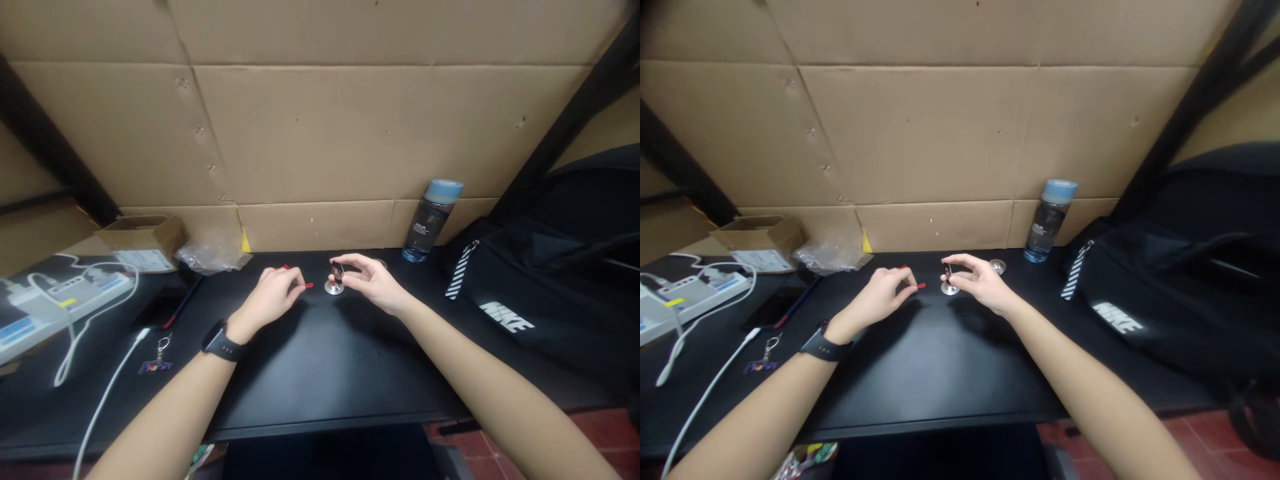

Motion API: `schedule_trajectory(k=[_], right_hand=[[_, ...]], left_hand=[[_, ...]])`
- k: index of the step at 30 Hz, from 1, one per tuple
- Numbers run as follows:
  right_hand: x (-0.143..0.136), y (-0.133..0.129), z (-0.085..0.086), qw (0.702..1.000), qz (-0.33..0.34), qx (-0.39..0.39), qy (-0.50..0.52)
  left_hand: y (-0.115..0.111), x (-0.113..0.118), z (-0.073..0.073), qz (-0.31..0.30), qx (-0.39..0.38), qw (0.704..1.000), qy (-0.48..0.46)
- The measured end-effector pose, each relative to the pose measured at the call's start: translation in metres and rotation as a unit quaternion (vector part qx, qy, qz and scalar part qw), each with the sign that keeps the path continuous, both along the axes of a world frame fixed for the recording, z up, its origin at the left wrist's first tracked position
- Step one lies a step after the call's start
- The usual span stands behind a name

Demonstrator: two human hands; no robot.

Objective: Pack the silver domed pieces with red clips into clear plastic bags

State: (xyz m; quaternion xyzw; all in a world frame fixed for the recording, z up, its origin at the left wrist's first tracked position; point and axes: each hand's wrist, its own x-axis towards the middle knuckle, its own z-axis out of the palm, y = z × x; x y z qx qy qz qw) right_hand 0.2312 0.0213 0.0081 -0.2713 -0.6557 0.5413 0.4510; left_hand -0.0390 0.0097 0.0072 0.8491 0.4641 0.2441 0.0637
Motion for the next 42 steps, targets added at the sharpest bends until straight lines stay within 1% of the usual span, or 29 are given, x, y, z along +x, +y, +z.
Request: schedule_trajectory(k=[2, 4, 9, 12, 16, 20, 24, 29, 34, 38, 42], right_hand=[[-0.002, -0.002, 0.0, 1.0, 0.008, -0.006, 0.014], [-0.004, -0.003, 0.0, 0.999, 0.019, -0.014, 0.024], [-0.007, -0.005, -0.004, 0.996, 0.045, -0.064, 0.042], [-0.01, -0.007, -0.007, 0.995, 0.049, -0.074, 0.039], [-0.013, -0.008, -0.008, 0.997, 0.048, -0.063, 0.028], [-0.014, -0.007, -0.009, 0.998, 0.036, -0.042, 0.02], [-0.014, -0.007, -0.01, 0.999, 0.029, -0.035, 0.013], [-0.016, -0.009, -0.01, 0.999, 0.027, -0.041, 0.008], [-0.018, -0.009, -0.013, 0.998, 0.026, -0.049, 0.014], [-0.019, -0.01, -0.015, 0.999, 0.016, -0.031, 0.019], [-0.022, -0.012, -0.015, 0.999, 0.019, -0.016, 0.028]], left_hand=[[-0.006, 0.009, 0.005, 0.056, 0.055, 0.996, -0.05], [-0.01, 0.015, 0.008, 0.083, 0.083, 0.989, -0.093], [-0.012, 0.018, 0.006, 0.066, 0.106, 0.985, -0.12], [-0.013, 0.021, 0.003, 0.058, 0.098, 0.985, -0.126], [-0.017, 0.028, 0.002, 0.029, 0.077, 0.991, -0.109], [-0.018, 0.03, 0.002, 0.011, 0.078, 0.99, -0.114], [-0.017, 0.028, 0.0, 0.024, 0.073, 0.989, -0.127], [-0.016, 0.029, -0.003, 0.025, 0.056, 0.989, -0.132], [-0.014, 0.031, -0.006, 0.054, 0.046, 0.987, -0.146], [-0.013, 0.03, -0.005, 0.073, 0.039, 0.987, -0.139], [-0.013, 0.032, -0.006, 0.07, 0.037, 0.988, -0.136]])
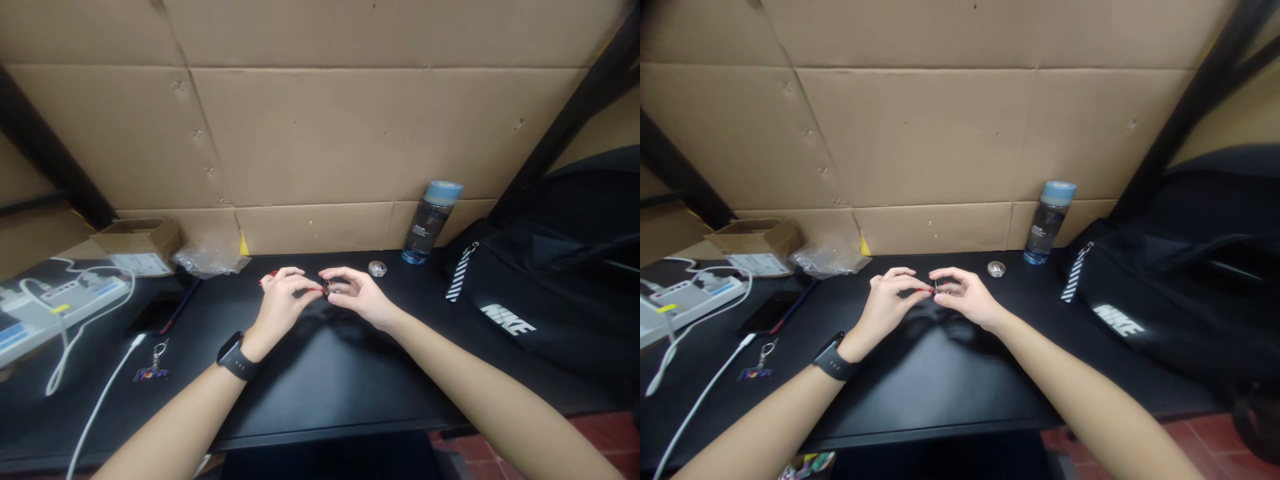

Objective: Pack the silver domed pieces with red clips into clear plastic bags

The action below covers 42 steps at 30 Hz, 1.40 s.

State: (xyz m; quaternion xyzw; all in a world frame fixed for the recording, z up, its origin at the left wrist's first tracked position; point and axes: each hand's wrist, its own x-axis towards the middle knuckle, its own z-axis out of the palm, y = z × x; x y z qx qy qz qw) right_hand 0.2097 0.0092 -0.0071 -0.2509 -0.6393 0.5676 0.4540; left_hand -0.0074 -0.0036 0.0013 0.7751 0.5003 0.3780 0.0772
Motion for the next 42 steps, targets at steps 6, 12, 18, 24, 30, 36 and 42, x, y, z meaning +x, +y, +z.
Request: schedule_trajectory(k=[6, 12, 18, 24, 30, 36, 42], right_hand=[[-0.0028, -0.0014, -0.0014, 1.0, 0.008, -0.005, 0.01], [-0.0051, -0.003, -0.002, 1.0, 0.012, 0.002, 0.018], [-0.0061, -0.0028, -0.0035, 1.0, 0.0, -0.011, 0.019], [-0.0054, -0.0012, -0.006, 1.0, -0.004, -0.021, 0.007], [-0.0065, -0.001, -0.0081, 1.0, -0.016, -0.008, -0.006], [-0.0072, 0.0001, -0.0091, 1.0, -0.021, 0.005, -0.011], [-0.0082, -0.0023, -0.0092, 0.997, -0.049, 0.047, -0.025]], left_hand=[[-0.0006, 0.0042, -0.0054, 0.004, 0.027, 1.0, 0.011], [-0.0049, 0.0087, -0.0019, 0.001, 0.05, 0.999, 0.015], [-0.0056, 0.0094, -0.0044, -0.001, 0.041, 0.999, 0.013], [-0.0057, 0.0094, -0.0056, 0.004, 0.032, 0.999, 0.006], [-0.0033, 0.0087, -0.0065, -0.009, 0.041, 0.999, -0.004], [0.0, 0.0084, -0.0101, -0.038, 0.056, 0.997, -0.024], [-0.0043, 0.01, -0.0071, -0.01, 0.05, 0.999, -0.014]])
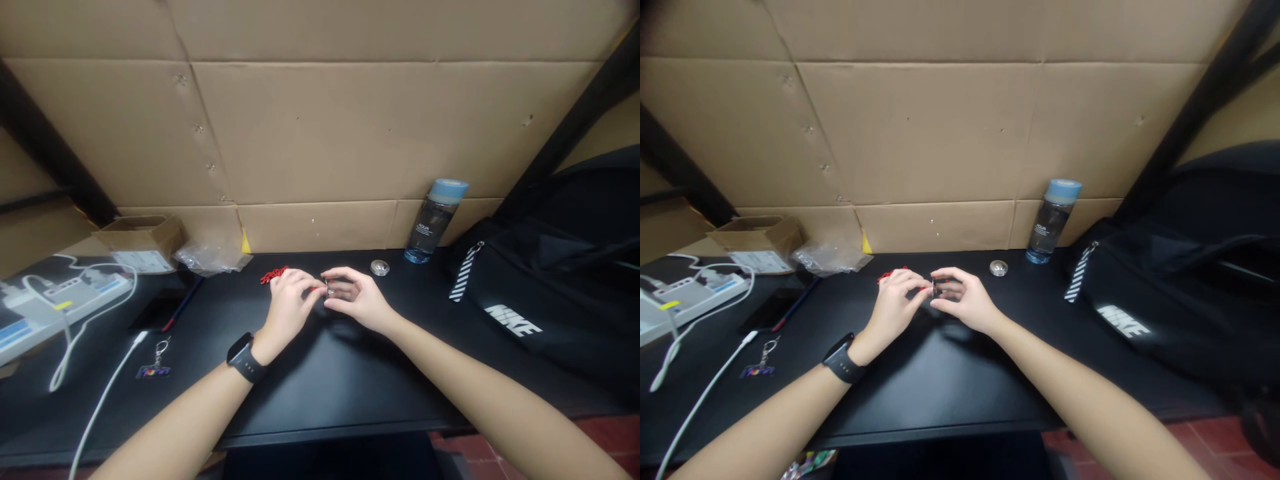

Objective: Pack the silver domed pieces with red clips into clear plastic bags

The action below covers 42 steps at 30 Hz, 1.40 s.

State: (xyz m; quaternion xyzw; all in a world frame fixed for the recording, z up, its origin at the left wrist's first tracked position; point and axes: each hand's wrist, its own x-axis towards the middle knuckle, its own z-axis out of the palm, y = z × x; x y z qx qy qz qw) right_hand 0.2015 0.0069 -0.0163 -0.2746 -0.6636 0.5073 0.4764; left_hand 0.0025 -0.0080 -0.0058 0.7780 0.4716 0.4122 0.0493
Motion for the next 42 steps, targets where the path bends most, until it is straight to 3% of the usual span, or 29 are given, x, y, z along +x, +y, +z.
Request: schedule_trajectory(k=[8, 13, 23, 30, 42], right_hand=[[0.003, 0.001, -0.002, 0.987, -0.042, 0.129, -0.088], [0.006, 0.006, -0.004, 0.977, -0.057, 0.171, -0.115], [0.008, 0.003, 0.005, 0.98, -0.044, 0.158, -0.114], [0.007, 0.002, 0.01, 0.956, -0.043, 0.231, -0.173], [-0.002, -0.007, 0.005, 0.988, -0.087, 0.072, -0.109]], left_hand=[[0.009, -0.004, -0.011, -0.098, -0.096, 0.983, -0.118], [0.013, -0.004, -0.016, -0.117, -0.099, 0.982, -0.114], [0.01, -0.004, -0.009, -0.097, -0.082, 0.988, -0.084], [0.01, -0.005, -0.005, -0.109, -0.144, 0.979, -0.091], [0.001, -0.002, -0.005, -0.07, 0.001, 0.997, -0.01]])
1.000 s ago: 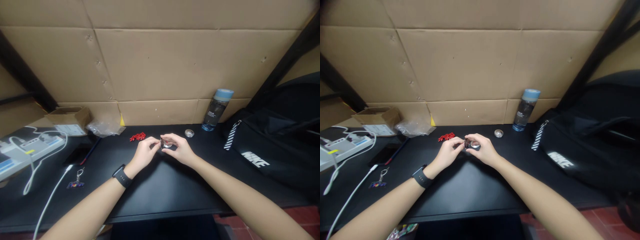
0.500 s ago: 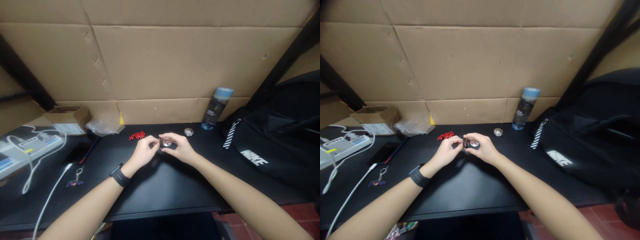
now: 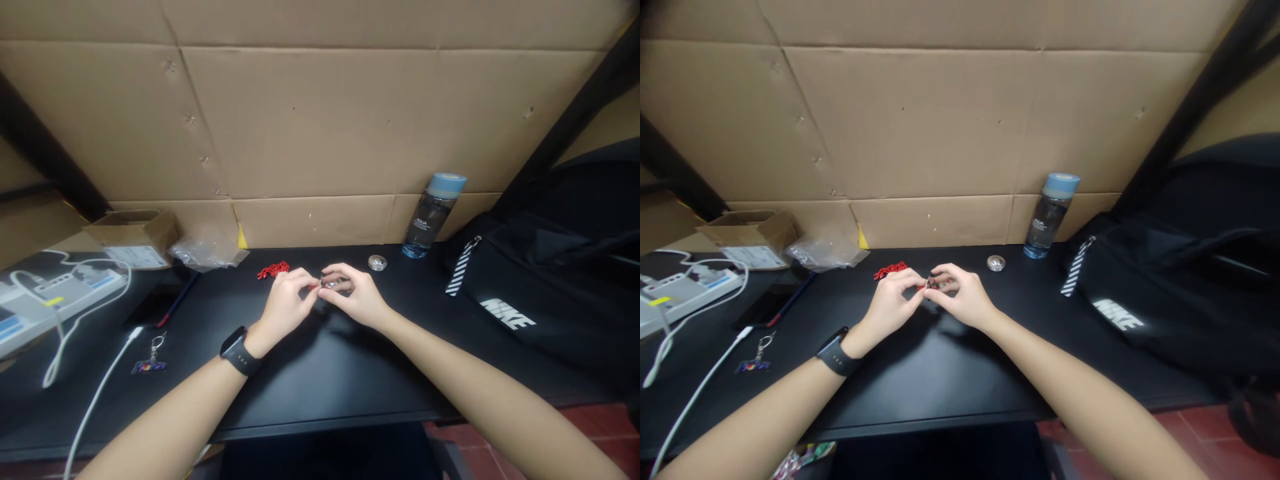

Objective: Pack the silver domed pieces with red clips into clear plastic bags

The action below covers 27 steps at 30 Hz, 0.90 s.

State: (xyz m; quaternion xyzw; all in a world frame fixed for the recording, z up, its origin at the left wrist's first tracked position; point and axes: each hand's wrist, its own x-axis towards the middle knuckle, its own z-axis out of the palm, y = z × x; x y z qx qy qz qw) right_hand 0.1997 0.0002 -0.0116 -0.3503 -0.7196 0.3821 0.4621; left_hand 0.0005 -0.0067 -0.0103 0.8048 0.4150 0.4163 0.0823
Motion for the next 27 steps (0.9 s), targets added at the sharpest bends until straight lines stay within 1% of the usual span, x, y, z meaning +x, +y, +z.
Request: schedule_trajectory(k=[2, 5, 8, 10, 12, 15, 17, 19, 22, 25, 27], right_hand=[[-0.001, 0.001, -0.002, 1.0, -0.003, -0.028, 0.011], [0.002, 0.005, -0.002, 0.999, 0.017, -0.037, 0.026], [0.006, 0.008, 0.001, 0.999, 0.03, 0.01, 0.017], [0.008, 0.008, 0.004, 0.998, 0.024, 0.059, -0.005], [0.01, 0.007, 0.007, 0.994, 0.013, 0.106, -0.035], [0.011, 0.006, 0.01, 0.986, 0.005, 0.153, -0.072], [0.012, 0.006, 0.01, 0.98, 0.0, 0.173, -0.095], [0.013, 0.008, 0.01, 0.975, -0.002, 0.19, -0.116], [0.014, 0.011, 0.01, 0.972, -0.005, 0.202, -0.116], [0.015, 0.013, 0.011, 0.969, -0.048, 0.215, -0.11], [0.015, 0.013, 0.012, 0.965, -0.075, 0.222, -0.12]], left_hand=[[-0.001, 0.001, 0.0, 0.005, 0.018, 1.0, 0.015], [0.0, 0.001, 0.001, -0.006, -0.001, 1.0, -0.007], [0.005, -0.002, 0.001, -0.03, -0.062, 0.996, -0.048], [0.008, -0.005, 0.001, -0.026, -0.111, 0.99, -0.081], [0.011, -0.007, 0.0, -0.046, -0.172, 0.975, -0.135], [0.013, -0.008, -0.002, -0.141, -0.274, 0.927, -0.214], [0.013, -0.006, -0.004, -0.184, -0.306, 0.905, -0.232], [0.013, -0.004, -0.005, -0.19, -0.302, 0.903, -0.239], [0.013, -0.003, -0.005, -0.173, -0.27, 0.912, -0.256], [0.012, -0.004, -0.003, -0.152, -0.243, 0.92, -0.267], [0.01, -0.004, -0.003, -0.157, -0.235, 0.919, -0.276]])
